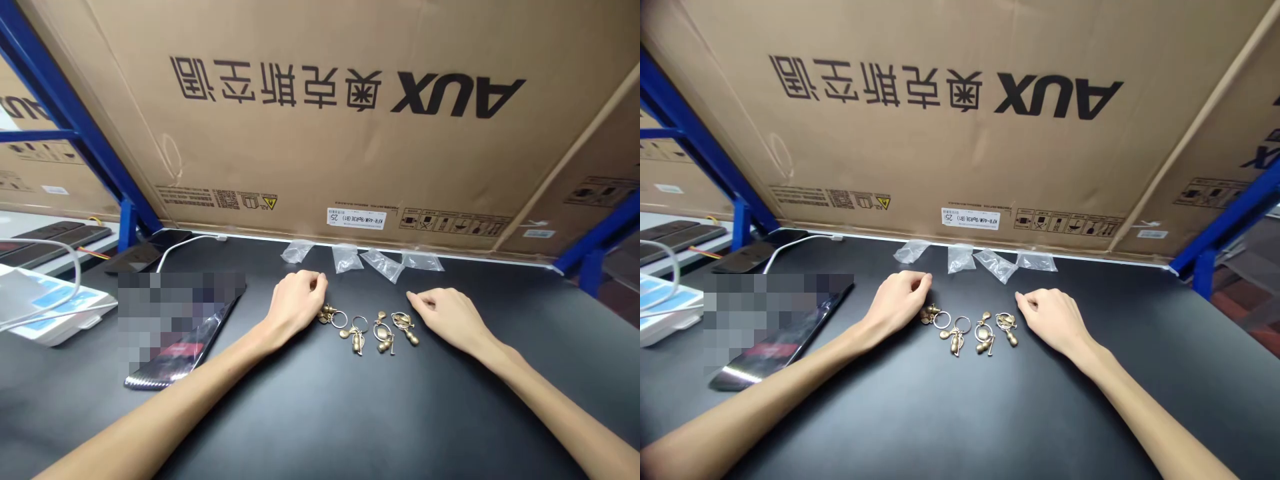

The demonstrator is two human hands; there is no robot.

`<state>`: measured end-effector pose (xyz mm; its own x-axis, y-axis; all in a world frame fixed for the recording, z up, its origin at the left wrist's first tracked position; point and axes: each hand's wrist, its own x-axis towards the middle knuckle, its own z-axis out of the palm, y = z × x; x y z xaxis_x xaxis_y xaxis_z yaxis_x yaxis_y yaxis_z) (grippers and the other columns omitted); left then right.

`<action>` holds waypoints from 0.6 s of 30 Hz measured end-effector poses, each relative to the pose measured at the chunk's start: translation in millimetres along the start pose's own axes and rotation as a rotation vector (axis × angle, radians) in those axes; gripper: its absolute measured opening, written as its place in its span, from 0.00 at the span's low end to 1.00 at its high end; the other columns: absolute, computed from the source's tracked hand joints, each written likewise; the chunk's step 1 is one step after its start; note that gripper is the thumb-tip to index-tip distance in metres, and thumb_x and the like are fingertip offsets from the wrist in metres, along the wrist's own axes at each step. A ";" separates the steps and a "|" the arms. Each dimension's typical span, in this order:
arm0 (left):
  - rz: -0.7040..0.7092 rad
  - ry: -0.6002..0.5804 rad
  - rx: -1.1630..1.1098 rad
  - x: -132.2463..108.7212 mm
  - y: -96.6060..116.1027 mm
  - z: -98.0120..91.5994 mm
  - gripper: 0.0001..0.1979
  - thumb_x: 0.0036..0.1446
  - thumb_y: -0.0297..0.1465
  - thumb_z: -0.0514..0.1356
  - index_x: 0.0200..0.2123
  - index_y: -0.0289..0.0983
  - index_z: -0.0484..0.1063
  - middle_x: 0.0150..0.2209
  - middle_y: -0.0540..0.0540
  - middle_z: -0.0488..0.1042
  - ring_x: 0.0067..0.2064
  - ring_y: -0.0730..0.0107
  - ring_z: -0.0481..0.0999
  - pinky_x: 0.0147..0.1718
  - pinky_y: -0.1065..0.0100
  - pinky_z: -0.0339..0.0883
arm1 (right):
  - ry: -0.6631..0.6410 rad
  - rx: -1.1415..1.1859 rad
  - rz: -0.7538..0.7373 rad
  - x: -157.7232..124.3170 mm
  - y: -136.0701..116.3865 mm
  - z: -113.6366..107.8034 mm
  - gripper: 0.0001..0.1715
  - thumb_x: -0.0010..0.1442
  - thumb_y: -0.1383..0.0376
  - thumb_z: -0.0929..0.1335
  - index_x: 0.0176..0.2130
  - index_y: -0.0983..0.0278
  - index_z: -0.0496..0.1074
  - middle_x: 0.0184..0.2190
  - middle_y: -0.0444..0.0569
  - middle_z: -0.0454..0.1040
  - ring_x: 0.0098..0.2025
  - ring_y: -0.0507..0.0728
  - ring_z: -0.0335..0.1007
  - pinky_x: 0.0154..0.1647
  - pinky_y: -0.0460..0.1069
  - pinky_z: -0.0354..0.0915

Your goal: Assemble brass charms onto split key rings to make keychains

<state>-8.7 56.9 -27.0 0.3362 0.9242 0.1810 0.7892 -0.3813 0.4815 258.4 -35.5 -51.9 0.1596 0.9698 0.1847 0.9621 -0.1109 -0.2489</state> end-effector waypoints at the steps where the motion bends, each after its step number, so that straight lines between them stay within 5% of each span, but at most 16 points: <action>1: 0.003 -0.002 0.001 -0.2 0.6 -1.1 0.17 0.61 0.34 0.48 0.20 0.39 0.62 0.19 0.51 0.62 0.22 0.69 0.60 0.26 0.67 0.50 | -0.003 -0.002 0.002 0.2 0.1 0.3 0.32 0.67 0.55 0.59 0.16 0.60 0.70 0.15 0.37 0.48 0.16 0.51 0.47 0.25 0.47 0.45; 5: 0.139 -0.087 -0.032 -4.3 7.4 -9.9 0.09 0.59 0.32 0.51 0.33 0.39 0.70 0.28 0.50 0.71 0.29 0.67 0.69 0.30 0.68 0.59 | -0.012 -0.005 -0.009 -1.2 -0.8 -0.8 0.32 0.68 0.54 0.59 0.17 0.60 0.71 0.16 0.37 0.47 0.16 0.51 0.47 0.25 0.46 0.45; 11: 0.422 -0.267 0.012 -22.9 21.4 -16.5 0.13 0.54 0.32 0.57 0.43 0.40 0.74 0.40 0.45 0.72 0.42 0.59 0.70 0.44 0.60 0.65 | -0.010 -0.014 -0.040 -3.4 -1.7 -2.6 0.32 0.68 0.52 0.58 0.18 0.60 0.71 0.16 0.36 0.46 0.16 0.51 0.48 0.25 0.45 0.47; 18: 0.393 -0.286 -0.030 -22.6 12.4 -7.6 0.10 0.58 0.31 0.57 0.42 0.39 0.74 0.38 0.43 0.74 0.43 0.57 0.72 0.42 0.61 0.66 | -0.014 -0.028 -0.050 -4.0 -4.0 -5.9 0.33 0.69 0.53 0.58 0.18 0.60 0.70 0.15 0.36 0.48 0.16 0.51 0.51 0.24 0.45 0.48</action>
<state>-10.4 31.4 -18.6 0.7367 0.6667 0.1132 0.5605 -0.6957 0.4492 255.3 -40.2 -46.1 0.1080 0.9772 0.1829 0.9748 -0.0680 -0.2125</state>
